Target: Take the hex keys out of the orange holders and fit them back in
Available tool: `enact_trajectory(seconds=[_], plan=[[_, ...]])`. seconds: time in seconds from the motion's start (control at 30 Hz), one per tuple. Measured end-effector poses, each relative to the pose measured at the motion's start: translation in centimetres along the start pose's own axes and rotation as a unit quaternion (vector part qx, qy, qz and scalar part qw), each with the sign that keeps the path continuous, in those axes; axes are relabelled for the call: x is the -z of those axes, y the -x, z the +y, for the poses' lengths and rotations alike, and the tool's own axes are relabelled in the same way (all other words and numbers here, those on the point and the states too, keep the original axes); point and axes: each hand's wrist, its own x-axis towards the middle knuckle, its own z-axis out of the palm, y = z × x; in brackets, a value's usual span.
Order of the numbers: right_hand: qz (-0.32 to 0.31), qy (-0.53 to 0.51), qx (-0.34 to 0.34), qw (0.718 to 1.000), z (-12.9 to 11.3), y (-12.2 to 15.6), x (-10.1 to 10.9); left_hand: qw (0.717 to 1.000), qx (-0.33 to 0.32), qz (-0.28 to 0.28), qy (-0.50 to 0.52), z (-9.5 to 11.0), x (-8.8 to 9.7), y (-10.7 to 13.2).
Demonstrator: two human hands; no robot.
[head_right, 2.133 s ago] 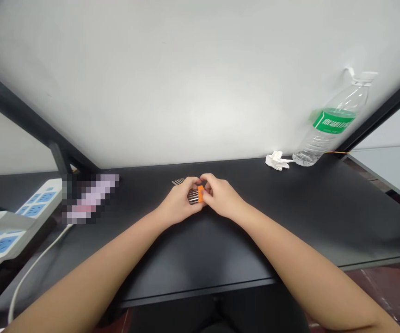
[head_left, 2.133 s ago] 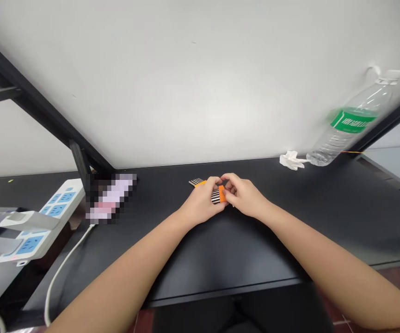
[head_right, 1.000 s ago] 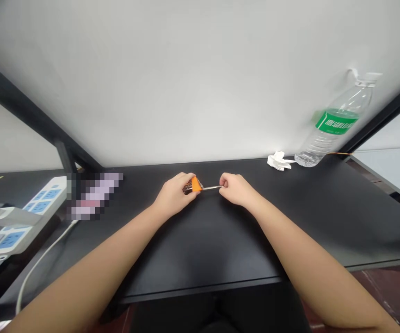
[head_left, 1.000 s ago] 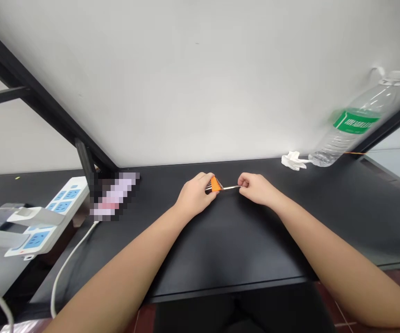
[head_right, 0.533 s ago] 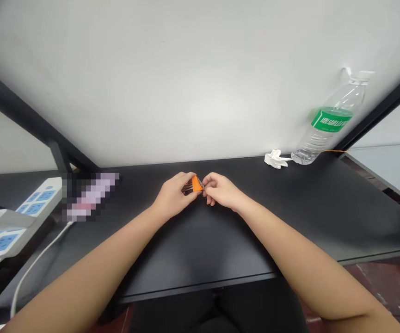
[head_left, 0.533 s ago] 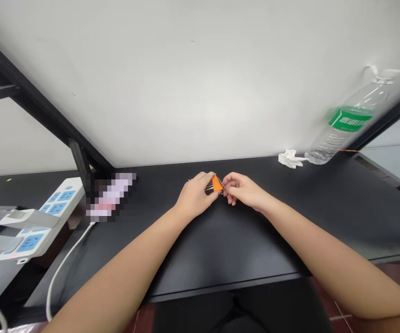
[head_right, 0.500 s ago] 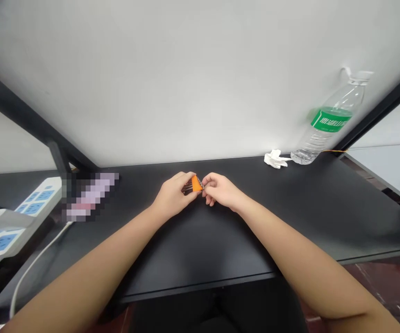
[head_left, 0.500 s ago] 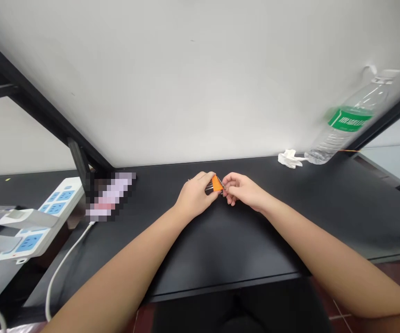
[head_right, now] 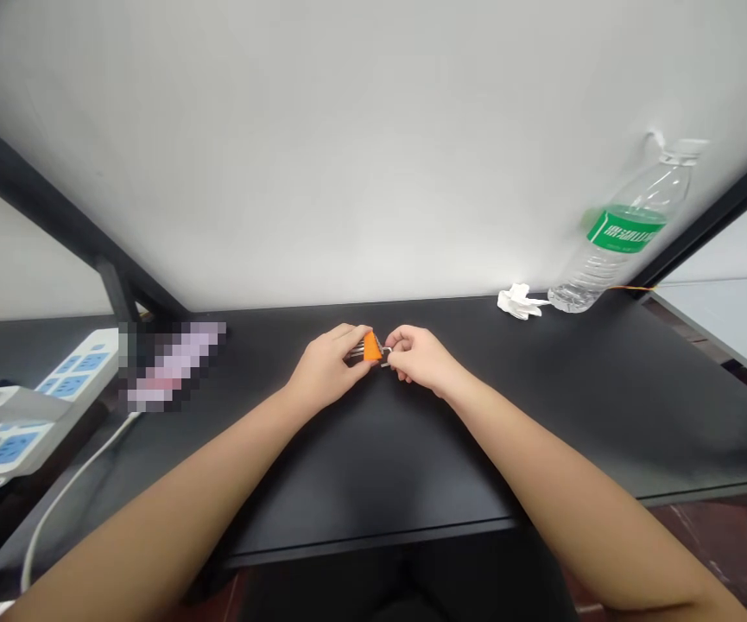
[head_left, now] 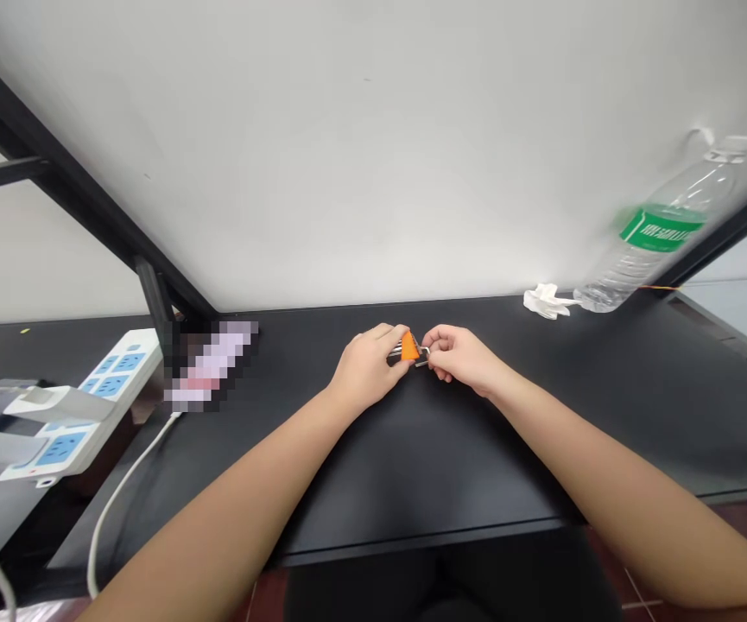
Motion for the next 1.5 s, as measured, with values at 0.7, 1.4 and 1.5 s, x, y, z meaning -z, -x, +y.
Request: enact_trajectory(seconds=[0.7, 1.4, 1.5], plan=[[-0.03, 0.442, 0.154, 0.883, 0.2, 0.5, 2.6, 0.999, 0.026, 0.014, 0.036, -1.1, -0.4, 0.0], [-0.013, 0.019, 0.069, 0.997, -0.8, 0.1, -0.6, 0.999, -0.018, 0.029, -0.006, 0.3, 0.0, 0.1], [-0.01, 0.014, 0.064, 0.998, -0.7, 0.1, -0.6, 1.0, -0.016, 0.025, -0.004, 0.3, -0.1, 0.1]])
